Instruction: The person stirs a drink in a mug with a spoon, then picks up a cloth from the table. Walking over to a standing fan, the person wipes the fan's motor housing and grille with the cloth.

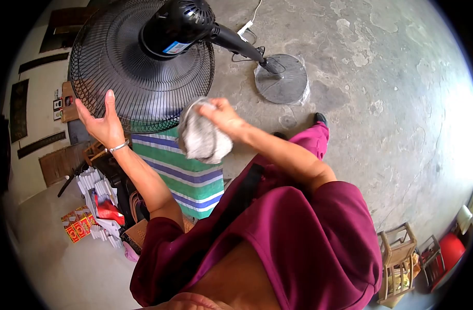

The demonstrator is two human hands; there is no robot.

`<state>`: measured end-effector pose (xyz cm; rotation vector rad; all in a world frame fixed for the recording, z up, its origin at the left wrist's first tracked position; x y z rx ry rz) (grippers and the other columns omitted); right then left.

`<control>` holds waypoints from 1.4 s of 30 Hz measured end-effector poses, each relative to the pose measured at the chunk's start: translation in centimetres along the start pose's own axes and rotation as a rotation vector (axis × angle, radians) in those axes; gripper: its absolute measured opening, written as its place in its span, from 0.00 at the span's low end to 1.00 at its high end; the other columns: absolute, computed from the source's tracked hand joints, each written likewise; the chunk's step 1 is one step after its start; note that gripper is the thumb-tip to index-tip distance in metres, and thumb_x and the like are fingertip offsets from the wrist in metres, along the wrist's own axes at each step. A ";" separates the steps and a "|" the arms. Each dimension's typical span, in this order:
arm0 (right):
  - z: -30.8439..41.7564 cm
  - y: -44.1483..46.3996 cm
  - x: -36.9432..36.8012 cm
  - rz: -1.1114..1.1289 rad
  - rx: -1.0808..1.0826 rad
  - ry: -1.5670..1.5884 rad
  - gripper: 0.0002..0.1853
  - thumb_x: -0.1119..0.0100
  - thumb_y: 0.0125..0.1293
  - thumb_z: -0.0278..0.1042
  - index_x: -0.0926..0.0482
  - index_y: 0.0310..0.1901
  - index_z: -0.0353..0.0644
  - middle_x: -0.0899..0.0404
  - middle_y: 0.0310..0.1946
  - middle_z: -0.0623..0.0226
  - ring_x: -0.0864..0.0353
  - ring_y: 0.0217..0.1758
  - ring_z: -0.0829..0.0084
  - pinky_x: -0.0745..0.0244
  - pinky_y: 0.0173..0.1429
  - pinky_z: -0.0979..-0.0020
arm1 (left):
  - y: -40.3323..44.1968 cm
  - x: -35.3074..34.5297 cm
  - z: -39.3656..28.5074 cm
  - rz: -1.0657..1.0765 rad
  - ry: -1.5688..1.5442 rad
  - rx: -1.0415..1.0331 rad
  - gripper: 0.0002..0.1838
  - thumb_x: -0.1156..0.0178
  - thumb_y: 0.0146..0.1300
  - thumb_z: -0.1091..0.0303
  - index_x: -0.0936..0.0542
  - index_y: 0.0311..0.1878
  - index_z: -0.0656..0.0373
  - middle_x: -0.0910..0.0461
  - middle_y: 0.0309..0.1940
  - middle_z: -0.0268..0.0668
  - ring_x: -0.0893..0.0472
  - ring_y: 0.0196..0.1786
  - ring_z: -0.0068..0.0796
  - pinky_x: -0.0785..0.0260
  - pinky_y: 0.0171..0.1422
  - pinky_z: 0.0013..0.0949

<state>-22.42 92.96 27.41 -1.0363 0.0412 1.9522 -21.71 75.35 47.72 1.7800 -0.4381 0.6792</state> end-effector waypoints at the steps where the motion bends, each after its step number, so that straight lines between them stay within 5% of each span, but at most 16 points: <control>1: 0.9 -0.2 1.7 0.048 -0.020 0.061 0.17 0.36 0.55 0.42 0.22 0.38 0.36 0.20 0.32 0.64 0.22 0.33 0.74 0.25 0.41 0.73 | 0.0 -0.1 0.0 0.000 0.000 -0.002 0.47 0.29 0.48 0.54 0.41 0.64 0.72 0.42 0.65 0.56 0.42 0.68 0.49 0.50 0.71 0.43; 4: -0.3 2.0 8.8 0.269 0.018 0.360 0.12 0.42 0.61 0.41 0.22 0.38 0.41 0.20 0.34 0.65 0.21 0.37 0.73 0.22 0.45 0.68 | 0.1 -0.1 0.0 -0.002 -0.017 0.007 0.47 0.29 0.48 0.53 0.41 0.64 0.72 0.41 0.65 0.56 0.42 0.68 0.49 0.50 0.71 0.43; 6: 1.2 1.8 10.5 0.552 -0.142 1.010 0.13 0.50 0.66 0.40 0.25 0.45 0.41 0.21 0.41 0.62 0.21 0.42 0.68 0.23 0.51 0.62 | 0.1 -0.1 -0.1 -0.005 -0.001 0.010 0.47 0.29 0.48 0.54 0.40 0.64 0.71 0.41 0.65 0.56 0.41 0.68 0.48 0.50 0.71 0.43; 7: 1.0 3.0 11.6 0.391 0.201 0.695 0.13 0.53 0.67 0.39 0.26 0.48 0.41 0.22 0.43 0.60 0.21 0.44 0.66 0.24 0.53 0.61 | 0.1 -0.3 -0.1 -0.002 -0.001 0.009 0.47 0.29 0.48 0.54 0.40 0.64 0.71 0.41 0.65 0.56 0.41 0.68 0.48 0.50 0.71 0.43; 9: 1.2 5.1 13.4 0.272 0.432 0.395 0.16 0.55 0.68 0.41 0.28 0.50 0.40 0.23 0.46 0.57 0.22 0.49 0.61 0.27 0.57 0.57 | 0.0 -0.2 -0.1 -0.005 -0.005 0.005 0.46 0.29 0.48 0.54 0.40 0.64 0.71 0.41 0.65 0.55 0.41 0.68 0.48 0.49 0.71 0.42; 10: 1.3 5.5 12.9 0.252 0.104 0.963 0.18 0.56 0.69 0.44 0.28 0.51 0.40 0.23 0.47 0.56 0.22 0.50 0.61 0.27 0.58 0.58 | 0.0 -0.3 -0.2 0.001 -0.010 -0.001 0.46 0.29 0.48 0.54 0.40 0.64 0.71 0.41 0.65 0.55 0.41 0.68 0.48 0.49 0.71 0.42; 12: 2.2 6.5 10.6 0.000 0.104 0.814 0.19 0.55 0.69 0.45 0.28 0.52 0.39 0.23 0.47 0.56 0.22 0.50 0.61 0.27 0.58 0.59 | 0.0 -0.1 -0.2 -0.004 0.028 0.008 0.46 0.29 0.49 0.55 0.40 0.64 0.71 0.41 0.65 0.55 0.40 0.68 0.47 0.48 0.71 0.42; 16: 2.9 9.6 6.0 0.070 0.266 0.579 0.17 0.44 0.64 0.42 0.24 0.44 0.35 0.20 0.39 0.60 0.19 0.39 0.70 0.22 0.48 0.66 | -0.1 0.1 -0.8 -0.002 0.061 0.010 0.46 0.29 0.49 0.55 0.40 0.64 0.71 0.41 0.65 0.55 0.40 0.68 0.48 0.48 0.70 0.42; 20: 1.1 11.4 3.2 -0.138 0.228 0.086 0.18 0.41 0.61 0.42 0.22 0.44 0.32 0.19 0.36 0.64 0.22 0.37 0.75 0.27 0.43 0.73 | -0.3 0.2 -0.7 0.000 0.091 0.009 0.46 0.29 0.49 0.55 0.40 0.65 0.71 0.41 0.65 0.55 0.40 0.68 0.48 0.48 0.70 0.43; 22: 0.7 11.9 4.0 -0.100 0.203 0.086 0.19 0.40 0.60 0.41 0.22 0.43 0.30 0.20 0.34 0.64 0.22 0.35 0.76 0.27 0.40 0.74 | -0.2 0.0 -0.3 0.001 0.093 0.002 0.46 0.29 0.48 0.55 0.40 0.65 0.71 0.41 0.65 0.56 0.40 0.68 0.48 0.48 0.71 0.43; 25: -0.7 11.5 6.0 -0.089 0.223 -0.342 0.14 0.41 0.58 0.35 0.19 0.37 0.29 0.18 0.34 0.62 0.21 0.35 0.76 0.26 0.41 0.73 | -0.3 -0.1 -0.1 0.002 0.040 0.011 0.46 0.29 0.48 0.55 0.40 0.64 0.71 0.41 0.65 0.56 0.40 0.68 0.48 0.49 0.71 0.43; 29: -0.1 8.6 6.5 -0.270 0.085 -0.196 0.15 0.42 0.59 0.35 0.21 0.40 0.28 0.18 0.33 0.61 0.20 0.35 0.74 0.25 0.42 0.71 | -0.4 0.2 -0.3 -0.006 0.032 0.010 0.46 0.29 0.48 0.54 0.40 0.64 0.71 0.41 0.65 0.56 0.40 0.68 0.48 0.49 0.71 0.43; 36: 5.5 9.7 3.8 -0.034 0.317 -0.076 0.16 0.43 0.60 0.39 0.20 0.41 0.33 0.19 0.34 0.63 0.22 0.36 0.75 0.26 0.43 0.72 | -0.3 0.1 -0.4 -0.002 0.066 -0.016 0.46 0.29 0.49 0.55 0.40 0.64 0.72 0.40 0.64 0.57 0.40 0.67 0.49 0.48 0.70 0.43; 38: 2.2 12.3 4.4 -0.007 0.515 -0.339 0.19 0.42 0.61 0.40 0.22 0.46 0.33 0.20 0.39 0.61 0.22 0.41 0.72 0.27 0.47 0.71 | -0.3 0.1 -0.4 -0.004 0.059 -0.015 0.46 0.29 0.49 0.55 0.40 0.64 0.72 0.40 0.64 0.57 0.39 0.67 0.49 0.48 0.70 0.43; 40: -0.5 12.5 6.2 -0.069 0.316 -0.347 0.20 0.42 0.57 0.38 0.22 0.46 0.32 0.19 0.40 0.59 0.22 0.42 0.68 0.27 0.49 0.68 | -0.2 0.0 -0.4 -0.002 0.068 -0.009 0.45 0.30 0.49 0.56 0.40 0.64 0.72 0.40 0.64 0.57 0.39 0.67 0.49 0.48 0.70 0.43; 42: -5.4 14.2 9.3 -0.040 0.212 -0.844 0.19 0.41 0.55 0.37 0.22 0.45 0.31 0.19 0.40 0.58 0.22 0.42 0.67 0.27 0.49 0.67 | -0.2 0.0 -0.3 -0.001 0.067 -0.006 0.45 0.30 0.49 0.56 0.40 0.64 0.72 0.40 0.64 0.57 0.39 0.67 0.49 0.48 0.70 0.43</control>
Point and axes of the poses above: each hand's wrist, its own y-axis towards the middle knuckle, its own x-axis out of the back of the hand, z = x × y, the point moved 3 cm from there along y, towards the middle knuckle
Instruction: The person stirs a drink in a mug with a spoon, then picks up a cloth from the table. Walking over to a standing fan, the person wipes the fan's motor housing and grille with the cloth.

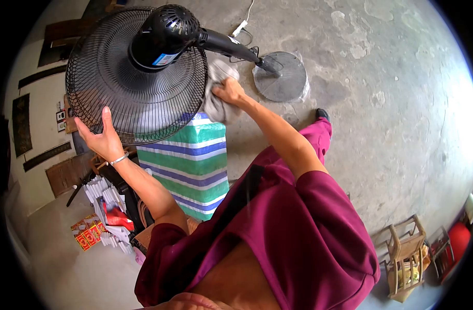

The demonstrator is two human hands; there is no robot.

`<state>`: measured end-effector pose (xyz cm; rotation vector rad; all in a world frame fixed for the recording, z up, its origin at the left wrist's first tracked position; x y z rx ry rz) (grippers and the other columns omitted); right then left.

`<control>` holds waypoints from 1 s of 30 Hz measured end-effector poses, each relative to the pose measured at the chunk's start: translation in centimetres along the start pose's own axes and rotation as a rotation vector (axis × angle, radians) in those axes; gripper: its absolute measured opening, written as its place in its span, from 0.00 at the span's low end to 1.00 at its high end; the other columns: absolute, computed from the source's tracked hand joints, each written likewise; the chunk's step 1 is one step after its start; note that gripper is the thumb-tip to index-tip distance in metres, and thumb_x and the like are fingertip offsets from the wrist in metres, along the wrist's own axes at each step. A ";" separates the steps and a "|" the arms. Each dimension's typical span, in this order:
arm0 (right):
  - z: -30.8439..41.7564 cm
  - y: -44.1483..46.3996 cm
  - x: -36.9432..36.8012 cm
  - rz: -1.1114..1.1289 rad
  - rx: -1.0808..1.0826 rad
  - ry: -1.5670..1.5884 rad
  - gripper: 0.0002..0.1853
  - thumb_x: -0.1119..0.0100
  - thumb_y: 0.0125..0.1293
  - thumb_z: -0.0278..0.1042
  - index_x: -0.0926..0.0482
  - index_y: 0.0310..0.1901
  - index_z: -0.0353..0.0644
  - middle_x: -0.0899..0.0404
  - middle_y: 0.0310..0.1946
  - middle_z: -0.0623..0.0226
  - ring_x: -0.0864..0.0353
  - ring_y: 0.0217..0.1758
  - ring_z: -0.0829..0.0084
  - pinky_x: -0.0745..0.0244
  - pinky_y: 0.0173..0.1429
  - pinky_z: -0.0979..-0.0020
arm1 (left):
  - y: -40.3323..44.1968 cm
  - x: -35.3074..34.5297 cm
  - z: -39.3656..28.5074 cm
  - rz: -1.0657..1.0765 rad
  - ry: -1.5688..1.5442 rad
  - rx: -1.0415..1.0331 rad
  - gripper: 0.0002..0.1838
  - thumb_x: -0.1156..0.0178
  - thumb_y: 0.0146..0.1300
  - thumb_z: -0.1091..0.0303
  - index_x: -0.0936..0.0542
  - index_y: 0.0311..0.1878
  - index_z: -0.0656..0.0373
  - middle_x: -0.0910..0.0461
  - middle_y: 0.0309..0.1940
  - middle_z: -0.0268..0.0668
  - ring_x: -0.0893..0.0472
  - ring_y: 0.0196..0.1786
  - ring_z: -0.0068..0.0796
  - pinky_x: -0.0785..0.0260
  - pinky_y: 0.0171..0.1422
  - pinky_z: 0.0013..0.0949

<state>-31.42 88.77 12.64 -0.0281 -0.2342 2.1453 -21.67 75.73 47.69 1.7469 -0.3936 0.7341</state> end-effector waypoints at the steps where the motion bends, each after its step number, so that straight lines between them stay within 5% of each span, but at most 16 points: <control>1: -2.2 -0.7 -0.3 -0.009 -0.037 0.034 0.21 0.40 0.55 0.37 0.23 0.46 0.30 0.20 0.39 0.56 0.21 0.42 0.66 0.27 0.49 0.66 | 0.0 0.0 0.1 0.010 -0.001 0.001 0.45 0.30 0.50 0.56 0.40 0.64 0.72 0.40 0.64 0.57 0.39 0.67 0.49 0.48 0.70 0.43; 4: 0.1 -5.0 2.4 -0.137 -0.312 0.440 0.23 0.38 0.56 0.39 0.25 0.45 0.25 0.20 0.36 0.54 0.21 0.41 0.65 0.25 0.47 0.66 | -0.1 0.1 -0.3 -0.010 -0.014 0.015 0.45 0.31 0.50 0.54 0.40 0.64 0.71 0.39 0.64 0.55 0.39 0.67 0.45 0.49 0.70 0.41; 5: -4.4 -3.2 1.3 -0.225 -0.320 0.555 0.24 0.39 0.58 0.41 0.26 0.45 0.24 0.20 0.34 0.54 0.21 0.39 0.68 0.25 0.46 0.68 | -0.2 0.2 -0.2 -0.007 -0.010 0.017 0.45 0.31 0.50 0.54 0.40 0.64 0.71 0.39 0.64 0.55 0.39 0.67 0.45 0.49 0.70 0.41; 6: -2.4 -3.3 2.7 -0.168 -0.308 0.694 0.17 0.43 0.58 0.37 0.22 0.38 0.28 0.19 0.31 0.59 0.20 0.32 0.69 0.24 0.40 0.69 | -0.1 0.1 -0.1 -0.010 -0.010 0.010 0.45 0.31 0.50 0.54 0.40 0.64 0.71 0.39 0.64 0.55 0.39 0.67 0.45 0.49 0.70 0.41; 12: 5.8 -1.1 4.7 -0.217 0.051 0.769 0.13 0.43 0.60 0.36 0.20 0.40 0.34 0.20 0.32 0.66 0.23 0.33 0.77 0.27 0.39 0.73 | 0.0 -0.2 0.1 -0.007 -0.020 -0.006 0.45 0.30 0.50 0.54 0.40 0.65 0.70 0.39 0.64 0.54 0.39 0.67 0.45 0.49 0.70 0.40; 15: 7.1 0.1 3.0 -0.237 0.229 0.659 0.13 0.43 0.60 0.37 0.20 0.40 0.35 0.20 0.29 0.67 0.25 0.32 0.78 0.27 0.39 0.72 | 0.0 -0.1 0.0 -0.007 -0.013 0.007 0.45 0.30 0.50 0.54 0.40 0.64 0.71 0.39 0.64 0.55 0.39 0.67 0.45 0.49 0.70 0.41; 18: -1.2 2.6 0.1 -0.235 0.014 0.157 0.19 0.40 0.54 0.43 0.20 0.36 0.32 0.19 0.27 0.56 0.20 0.33 0.69 0.27 0.42 0.66 | 0.1 -0.2 0.1 -0.009 0.005 -0.026 0.45 0.30 0.50 0.54 0.40 0.64 0.71 0.39 0.64 0.55 0.39 0.67 0.45 0.49 0.70 0.41; 20: -3.5 1.2 -0.6 -0.148 -0.044 0.136 0.19 0.39 0.52 0.43 0.19 0.36 0.33 0.18 0.31 0.54 0.19 0.36 0.66 0.26 0.44 0.64 | 0.0 -0.2 0.3 0.002 -0.005 -0.014 0.45 0.30 0.51 0.55 0.40 0.64 0.72 0.39 0.64 0.55 0.39 0.67 0.45 0.48 0.70 0.40; 22: -3.4 0.5 -0.7 -0.164 -0.104 0.345 0.17 0.40 0.54 0.41 0.19 0.37 0.33 0.18 0.31 0.56 0.19 0.36 0.67 0.25 0.43 0.65 | 0.1 -0.2 0.0 -0.003 0.007 -0.018 0.45 0.30 0.51 0.55 0.40 0.64 0.72 0.39 0.64 0.55 0.38 0.67 0.44 0.48 0.70 0.40; 24: -3.1 -0.4 0.0 -0.284 -0.361 0.937 0.15 0.41 0.57 0.38 0.20 0.39 0.34 0.18 0.32 0.60 0.20 0.34 0.70 0.24 0.41 0.67 | 0.0 0.0 0.0 -0.005 0.027 -0.018 0.44 0.31 0.51 0.55 0.40 0.64 0.73 0.39 0.64 0.55 0.38 0.67 0.44 0.48 0.70 0.40; 25: -3.2 -0.3 0.2 -0.333 -0.405 0.847 0.12 0.43 0.60 0.34 0.21 0.40 0.35 0.19 0.31 0.63 0.21 0.32 0.73 0.24 0.39 0.70 | 0.1 0.1 0.0 -0.007 0.022 -0.026 0.44 0.31 0.51 0.55 0.40 0.64 0.73 0.39 0.64 0.55 0.38 0.67 0.44 0.48 0.70 0.39; 30: -0.5 2.8 0.8 -0.364 -0.243 1.218 0.08 0.44 0.60 0.31 0.20 0.38 0.37 0.19 0.32 0.65 0.22 0.30 0.75 0.25 0.37 0.73 | 0.1 -0.2 0.1 -0.004 0.017 -0.035 0.44 0.31 0.52 0.56 0.40 0.64 0.73 0.38 0.64 0.54 0.37 0.66 0.43 0.47 0.70 0.38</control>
Point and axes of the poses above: each hand's wrist, its own y-axis towards the middle knuckle, its own x-axis out of the back of the hand, z = x × y, the point moved 3 cm from there along y, towards the middle knuckle
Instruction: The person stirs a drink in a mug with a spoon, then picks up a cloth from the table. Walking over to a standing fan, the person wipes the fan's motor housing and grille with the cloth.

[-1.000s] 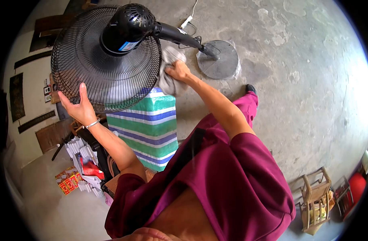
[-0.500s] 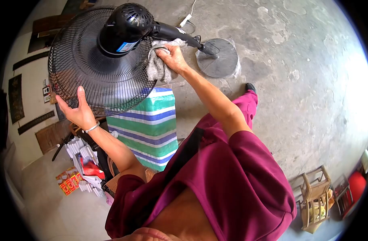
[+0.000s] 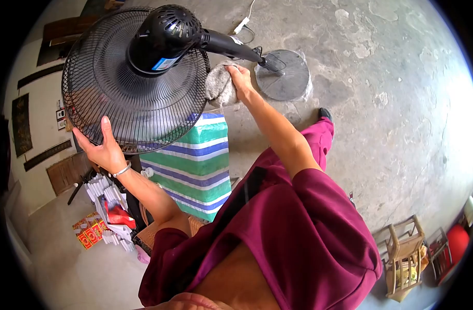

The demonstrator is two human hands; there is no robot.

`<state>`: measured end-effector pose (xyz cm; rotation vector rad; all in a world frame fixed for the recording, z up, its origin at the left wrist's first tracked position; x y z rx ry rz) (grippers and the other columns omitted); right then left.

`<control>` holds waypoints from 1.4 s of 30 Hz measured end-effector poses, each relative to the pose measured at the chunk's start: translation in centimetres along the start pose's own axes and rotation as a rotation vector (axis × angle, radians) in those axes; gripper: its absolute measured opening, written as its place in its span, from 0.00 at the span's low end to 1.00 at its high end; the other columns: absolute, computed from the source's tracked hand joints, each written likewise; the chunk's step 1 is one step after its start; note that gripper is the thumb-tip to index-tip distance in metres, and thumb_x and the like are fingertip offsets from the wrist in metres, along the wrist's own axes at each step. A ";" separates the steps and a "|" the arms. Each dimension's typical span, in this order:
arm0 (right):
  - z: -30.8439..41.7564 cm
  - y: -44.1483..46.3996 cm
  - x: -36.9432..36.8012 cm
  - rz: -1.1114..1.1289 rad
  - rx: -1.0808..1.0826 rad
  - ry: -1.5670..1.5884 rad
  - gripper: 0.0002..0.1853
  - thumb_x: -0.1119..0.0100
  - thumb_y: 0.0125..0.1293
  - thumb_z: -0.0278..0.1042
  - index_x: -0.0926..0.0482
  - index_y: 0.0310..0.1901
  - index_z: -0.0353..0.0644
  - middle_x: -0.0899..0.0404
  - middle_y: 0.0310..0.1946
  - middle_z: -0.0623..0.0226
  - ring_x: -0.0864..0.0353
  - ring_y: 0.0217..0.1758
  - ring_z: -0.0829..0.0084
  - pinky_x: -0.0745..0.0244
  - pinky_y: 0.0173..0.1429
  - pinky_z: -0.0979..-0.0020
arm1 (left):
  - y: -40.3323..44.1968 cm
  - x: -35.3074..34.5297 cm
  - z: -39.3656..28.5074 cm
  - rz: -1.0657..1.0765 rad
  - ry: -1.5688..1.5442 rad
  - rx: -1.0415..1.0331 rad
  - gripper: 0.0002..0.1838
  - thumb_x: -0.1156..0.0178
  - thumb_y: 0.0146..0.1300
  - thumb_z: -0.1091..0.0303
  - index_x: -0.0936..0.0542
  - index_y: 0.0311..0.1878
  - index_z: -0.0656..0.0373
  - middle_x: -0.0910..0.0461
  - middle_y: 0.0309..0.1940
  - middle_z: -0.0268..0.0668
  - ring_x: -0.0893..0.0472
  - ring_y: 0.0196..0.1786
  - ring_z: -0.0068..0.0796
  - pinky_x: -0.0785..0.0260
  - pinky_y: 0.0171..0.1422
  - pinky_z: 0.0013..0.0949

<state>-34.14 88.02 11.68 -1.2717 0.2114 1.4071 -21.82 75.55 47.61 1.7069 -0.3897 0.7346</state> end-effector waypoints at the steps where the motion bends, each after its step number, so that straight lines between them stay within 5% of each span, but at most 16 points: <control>1: -0.3 0.4 -0.2 0.027 0.000 0.023 0.09 0.44 0.60 0.32 0.21 0.38 0.37 0.19 0.32 0.66 0.22 0.30 0.75 0.25 0.37 0.72 | -0.1 0.0 0.0 -0.001 0.006 0.008 0.44 0.31 0.52 0.56 0.40 0.64 0.73 0.38 0.64 0.54 0.37 0.66 0.42 0.47 0.70 0.37; 6: -2.4 1.2 0.2 0.067 -0.058 -0.174 0.12 0.43 0.61 0.34 0.23 0.41 0.34 0.19 0.32 0.64 0.21 0.32 0.73 0.25 0.38 0.70 | 0.2 0.1 -0.3 0.006 0.023 0.017 0.43 0.31 0.52 0.56 0.39 0.64 0.73 0.37 0.64 0.54 0.36 0.66 0.42 0.47 0.69 0.37; 8: -2.1 1.0 1.6 -0.174 -0.130 -0.571 0.14 0.42 0.60 0.34 0.24 0.40 0.30 0.20 0.31 0.59 0.20 0.33 0.69 0.24 0.39 0.68 | 0.0 0.0 -0.1 0.008 0.010 0.026 0.43 0.31 0.52 0.56 0.39 0.63 0.73 0.37 0.63 0.54 0.35 0.65 0.42 0.46 0.69 0.37; 10: -1.9 2.1 1.9 -0.129 -0.153 -0.112 0.12 0.43 0.60 0.32 0.23 0.39 0.31 0.20 0.31 0.60 0.19 0.31 0.68 0.23 0.37 0.68 | -0.1 0.2 -0.2 0.000 0.023 0.028 0.42 0.31 0.52 0.56 0.39 0.63 0.73 0.37 0.63 0.54 0.35 0.65 0.42 0.46 0.69 0.37; 12: -2.1 2.8 1.7 -0.105 -0.165 -0.037 0.10 0.43 0.59 0.31 0.23 0.39 0.34 0.19 0.32 0.61 0.20 0.30 0.69 0.23 0.36 0.69 | 0.1 0.2 -0.4 -0.005 0.030 0.022 0.42 0.31 0.52 0.56 0.38 0.63 0.73 0.36 0.63 0.54 0.35 0.65 0.42 0.46 0.69 0.37; 21: -1.5 1.0 0.9 0.190 -0.256 -0.177 0.17 0.40 0.58 0.35 0.27 0.45 0.33 0.20 0.36 0.59 0.19 0.37 0.69 0.22 0.44 0.68 | 0.3 -0.3 -0.2 0.005 0.009 0.017 0.41 0.31 0.53 0.57 0.38 0.63 0.74 0.36 0.62 0.54 0.35 0.65 0.43 0.46 0.69 0.38; 25: -1.1 -1.8 2.2 0.251 -0.285 -0.189 0.12 0.40 0.57 0.33 0.25 0.39 0.35 0.20 0.31 0.61 0.19 0.31 0.69 0.22 0.39 0.68 | 0.2 -0.1 -0.3 0.010 0.028 0.021 0.42 0.30 0.52 0.58 0.39 0.63 0.74 0.37 0.62 0.55 0.36 0.65 0.44 0.46 0.69 0.38; 28: -0.5 -0.8 1.4 -0.011 -0.179 -0.128 0.10 0.41 0.58 0.32 0.24 0.38 0.35 0.20 0.30 0.62 0.19 0.31 0.70 0.22 0.38 0.69 | 0.3 -0.1 -0.6 0.009 0.011 0.033 0.43 0.30 0.51 0.59 0.39 0.63 0.74 0.37 0.63 0.56 0.36 0.65 0.45 0.46 0.69 0.39; 34: -1.8 0.1 -0.1 -0.073 -0.312 -0.227 0.17 0.43 0.59 0.34 0.27 0.45 0.30 0.21 0.36 0.55 0.18 0.37 0.62 0.21 0.44 0.61 | 0.6 -0.3 -0.3 0.008 0.016 0.013 0.42 0.30 0.52 0.59 0.39 0.63 0.73 0.37 0.63 0.55 0.36 0.65 0.43 0.46 0.69 0.38; 38: -2.2 -0.4 0.5 0.149 -0.446 0.229 0.14 0.49 0.62 0.33 0.26 0.45 0.32 0.20 0.40 0.54 0.19 0.42 0.60 0.23 0.50 0.59 | 0.6 -0.3 -0.1 0.012 0.009 0.005 0.41 0.31 0.52 0.60 0.39 0.63 0.73 0.37 0.62 0.53 0.35 0.64 0.40 0.43 0.67 0.37; 42: -2.6 0.0 1.4 0.219 -0.421 0.302 0.15 0.49 0.63 0.35 0.26 0.45 0.32 0.20 0.40 0.55 0.19 0.43 0.59 0.24 0.52 0.58 | 0.5 -0.2 -0.1 0.019 0.019 0.040 0.42 0.30 0.52 0.60 0.39 0.64 0.71 0.36 0.62 0.51 0.35 0.63 0.39 0.42 0.66 0.36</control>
Point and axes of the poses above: each hand's wrist, its own y-axis towards the middle knuckle, its own x-axis out of the back of the hand, z = x × y, the point moved 3 cm from there along y, towards the middle knuckle
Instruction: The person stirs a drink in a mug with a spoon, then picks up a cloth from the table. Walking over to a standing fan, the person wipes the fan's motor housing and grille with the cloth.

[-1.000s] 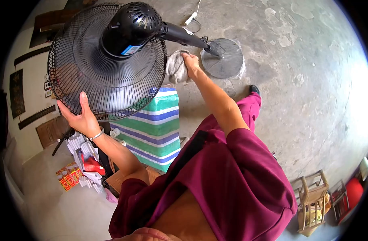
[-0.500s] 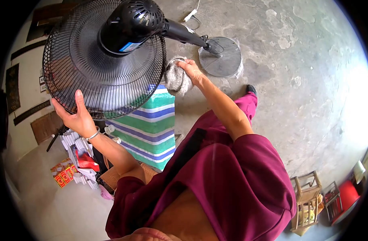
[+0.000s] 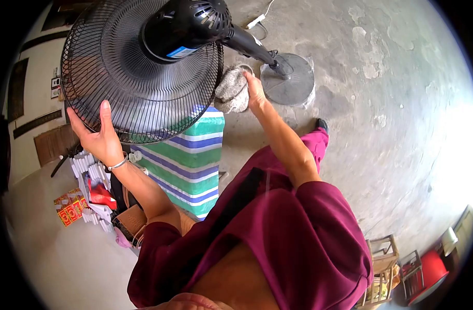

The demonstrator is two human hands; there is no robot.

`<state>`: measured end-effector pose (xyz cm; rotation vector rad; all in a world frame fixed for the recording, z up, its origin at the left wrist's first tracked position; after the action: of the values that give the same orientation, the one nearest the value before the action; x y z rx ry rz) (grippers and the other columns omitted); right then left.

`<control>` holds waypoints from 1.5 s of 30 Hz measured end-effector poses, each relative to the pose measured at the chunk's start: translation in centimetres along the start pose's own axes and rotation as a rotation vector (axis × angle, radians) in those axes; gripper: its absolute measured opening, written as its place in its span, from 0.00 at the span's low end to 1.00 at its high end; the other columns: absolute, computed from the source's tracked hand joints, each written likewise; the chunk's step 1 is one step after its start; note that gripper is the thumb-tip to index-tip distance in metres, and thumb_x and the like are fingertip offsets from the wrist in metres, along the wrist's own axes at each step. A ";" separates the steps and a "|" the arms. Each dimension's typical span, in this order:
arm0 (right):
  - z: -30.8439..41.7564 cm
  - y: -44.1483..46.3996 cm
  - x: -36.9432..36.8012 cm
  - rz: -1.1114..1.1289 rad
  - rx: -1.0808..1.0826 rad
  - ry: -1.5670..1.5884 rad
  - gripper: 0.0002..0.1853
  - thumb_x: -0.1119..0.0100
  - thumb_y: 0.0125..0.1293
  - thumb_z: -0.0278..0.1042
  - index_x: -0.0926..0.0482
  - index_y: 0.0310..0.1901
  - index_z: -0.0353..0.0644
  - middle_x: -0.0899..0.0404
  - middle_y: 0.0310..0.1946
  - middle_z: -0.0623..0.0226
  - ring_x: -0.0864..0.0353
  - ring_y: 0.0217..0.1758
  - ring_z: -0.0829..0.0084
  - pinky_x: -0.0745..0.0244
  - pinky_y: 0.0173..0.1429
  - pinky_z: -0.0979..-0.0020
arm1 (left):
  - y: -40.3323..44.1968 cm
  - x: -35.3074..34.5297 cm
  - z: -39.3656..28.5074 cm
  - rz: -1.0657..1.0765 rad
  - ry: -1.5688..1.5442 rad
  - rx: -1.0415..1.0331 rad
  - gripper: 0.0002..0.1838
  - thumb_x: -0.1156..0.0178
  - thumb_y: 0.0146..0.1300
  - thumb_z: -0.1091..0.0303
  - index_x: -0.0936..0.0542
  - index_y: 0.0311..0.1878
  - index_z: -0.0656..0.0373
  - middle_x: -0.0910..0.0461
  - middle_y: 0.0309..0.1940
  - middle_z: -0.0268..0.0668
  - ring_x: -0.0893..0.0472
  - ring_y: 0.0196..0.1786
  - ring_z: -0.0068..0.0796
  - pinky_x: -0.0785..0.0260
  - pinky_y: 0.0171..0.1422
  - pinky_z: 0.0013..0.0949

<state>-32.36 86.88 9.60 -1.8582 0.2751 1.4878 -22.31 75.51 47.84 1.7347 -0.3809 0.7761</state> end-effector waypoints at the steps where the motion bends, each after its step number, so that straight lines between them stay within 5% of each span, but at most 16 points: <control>1: -0.2 0.2 0.9 -0.141 0.028 -0.080 0.15 0.48 0.63 0.35 0.26 0.45 0.32 0.20 0.40 0.55 0.19 0.42 0.60 0.23 0.51 0.58 | 0.0 -0.1 0.0 -0.004 -0.088 0.032 0.43 0.29 0.50 0.61 0.39 0.63 0.73 0.38 0.64 0.55 0.38 0.67 0.44 0.50 0.71 0.39; 2: -0.6 0.3 1.9 -0.286 0.057 -0.156 0.16 0.48 0.63 0.36 0.26 0.45 0.32 0.20 0.40 0.56 0.19 0.42 0.61 0.23 0.51 0.59 | 0.0 -0.1 0.0 -0.006 -0.090 0.035 0.43 0.29 0.50 0.61 0.39 0.63 0.73 0.38 0.64 0.55 0.38 0.67 0.44 0.50 0.71 0.39; 6: -2.1 0.9 0.6 -0.250 0.025 -0.222 0.17 0.46 0.61 0.37 0.25 0.44 0.31 0.20 0.38 0.55 0.19 0.38 0.62 0.23 0.46 0.62 | -0.1 -0.1 -0.3 -0.005 -0.064 0.035 0.43 0.29 0.50 0.62 0.39 0.63 0.73 0.39 0.64 0.55 0.39 0.67 0.44 0.50 0.71 0.39; 10: -1.6 -1.8 -1.3 -0.074 -0.087 -0.040 0.18 0.52 0.64 0.41 0.27 0.50 0.37 0.21 0.45 0.57 0.22 0.48 0.60 0.30 0.59 0.59 | 0.3 -0.2 0.0 0.000 -0.090 0.010 0.43 0.29 0.50 0.62 0.40 0.63 0.73 0.39 0.64 0.56 0.39 0.67 0.46 0.51 0.71 0.40; 15: -0.4 -2.5 -0.9 0.033 -0.034 -0.017 0.21 0.54 0.65 0.43 0.29 0.53 0.37 0.23 0.49 0.55 0.23 0.51 0.59 0.31 0.61 0.57 | 0.1 0.2 0.0 -0.040 0.016 -0.047 0.41 0.29 0.51 0.59 0.37 0.62 0.73 0.34 0.60 0.54 0.32 0.61 0.42 0.42 0.66 0.39; 20: -3.6 -1.4 0.9 -0.196 -0.058 -0.180 0.17 0.55 0.66 0.39 0.27 0.50 0.36 0.22 0.46 0.55 0.22 0.47 0.59 0.30 0.59 0.59 | 0.0 0.1 -0.1 -0.044 0.018 -0.046 0.41 0.29 0.50 0.59 0.37 0.62 0.72 0.33 0.59 0.54 0.31 0.60 0.42 0.42 0.65 0.38; 22: -4.8 -3.0 -2.2 -0.236 -0.147 -0.113 0.19 0.58 0.67 0.41 0.27 0.51 0.37 0.22 0.46 0.56 0.23 0.49 0.57 0.31 0.61 0.58 | 0.1 0.1 -0.3 -0.013 -0.059 0.010 0.43 0.28 0.48 0.63 0.38 0.63 0.72 0.37 0.63 0.55 0.38 0.66 0.47 0.50 0.70 0.41; 30: -4.2 -6.9 -2.8 -0.115 -0.250 0.035 0.25 0.55 0.65 0.52 0.30 0.56 0.41 0.26 0.53 0.55 0.28 0.57 0.52 0.38 0.65 0.48 | 0.2 -0.1 0.1 -0.017 -0.072 0.037 0.43 0.27 0.47 0.63 0.38 0.62 0.72 0.37 0.62 0.56 0.37 0.65 0.48 0.48 0.69 0.41; 32: -4.0 -6.4 -0.8 0.138 -0.245 0.181 0.28 0.50 0.62 0.53 0.31 0.58 0.42 0.28 0.55 0.55 0.29 0.58 0.51 0.39 0.65 0.47 | 0.2 -0.1 0.1 -0.020 -0.087 0.023 0.43 0.27 0.47 0.62 0.37 0.62 0.72 0.37 0.62 0.56 0.37 0.65 0.48 0.48 0.69 0.41; 37: -4.3 -5.6 0.9 -0.205 -0.139 -0.095 0.24 0.55 0.66 0.44 0.33 0.58 0.38 0.28 0.55 0.54 0.29 0.58 0.53 0.37 0.65 0.51 | -0.1 0.0 0.1 -0.023 -0.076 0.018 0.43 0.27 0.46 0.62 0.37 0.62 0.72 0.37 0.62 0.56 0.36 0.65 0.48 0.48 0.69 0.41; 45: -6.7 -7.8 -4.6 -0.214 -0.346 -0.047 0.26 0.63 0.68 0.49 0.33 0.58 0.39 0.28 0.56 0.54 0.30 0.59 0.53 0.40 0.67 0.51 | 0.1 -0.2 -0.2 -0.048 -0.027 -0.018 0.42 0.28 0.49 0.60 0.37 0.62 0.71 0.33 0.59 0.53 0.32 0.61 0.41 0.43 0.66 0.37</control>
<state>-24.16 86.87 17.36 -2.0415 -0.2125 1.4963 -22.53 75.60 47.78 1.7330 -0.3618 0.7135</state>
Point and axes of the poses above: each hand's wrist, its own y-axis towards the middle knuckle, its own x-axis out of the back of the hand, z = x × y, the point moved 3 cm from there along y, towards the middle knuckle
